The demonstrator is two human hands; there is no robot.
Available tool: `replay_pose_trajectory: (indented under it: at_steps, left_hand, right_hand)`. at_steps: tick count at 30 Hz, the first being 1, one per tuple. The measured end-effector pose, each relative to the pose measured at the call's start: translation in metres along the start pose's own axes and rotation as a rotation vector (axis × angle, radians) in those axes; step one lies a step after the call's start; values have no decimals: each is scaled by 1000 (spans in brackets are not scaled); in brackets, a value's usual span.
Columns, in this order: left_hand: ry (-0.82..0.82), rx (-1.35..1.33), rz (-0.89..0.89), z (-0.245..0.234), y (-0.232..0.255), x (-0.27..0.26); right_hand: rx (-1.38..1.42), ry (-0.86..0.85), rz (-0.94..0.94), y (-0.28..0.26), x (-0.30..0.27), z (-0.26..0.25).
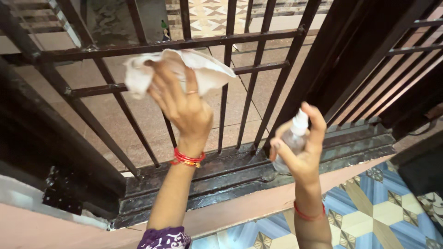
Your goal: The person cleans a dark metal window grille by spraying a clear liquid from a small bottle and wiping the bars and frame with a white cloth. The person repeatedly sprays and wipes different sections of the grille.
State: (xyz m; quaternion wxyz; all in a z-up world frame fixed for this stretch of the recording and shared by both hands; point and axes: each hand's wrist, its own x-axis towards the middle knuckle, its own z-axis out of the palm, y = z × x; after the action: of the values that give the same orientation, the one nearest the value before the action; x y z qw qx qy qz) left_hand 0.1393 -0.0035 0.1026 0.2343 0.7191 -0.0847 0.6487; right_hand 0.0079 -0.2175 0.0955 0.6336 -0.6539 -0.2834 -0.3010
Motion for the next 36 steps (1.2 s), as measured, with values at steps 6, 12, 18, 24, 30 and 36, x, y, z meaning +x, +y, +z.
replay_pose_trajectory:
  at_steps: [6,12,18,24,30,36]
  left_hand:
    - [-160,-85,95,47,65,-17]
    - [-232,-231,145,60,124,-10]
    - [-293,-378,242,50,128,-16]
    - [-176,-443,359,72,146,29]
    - [-198,-125,357,93,166,57]
    - [-274,-200,548,91,127,-4]
  right_hand:
    - [-22,14,-17,6,-43,-16]
    - [-6,76,3,2,-68,-26]
    - [49,124,23,0,-89,-25]
    - [46,182,8,1,-102,-30]
    - [17,195,7,7,-111,-40]
    - [49,233,83,18,-126,-40]
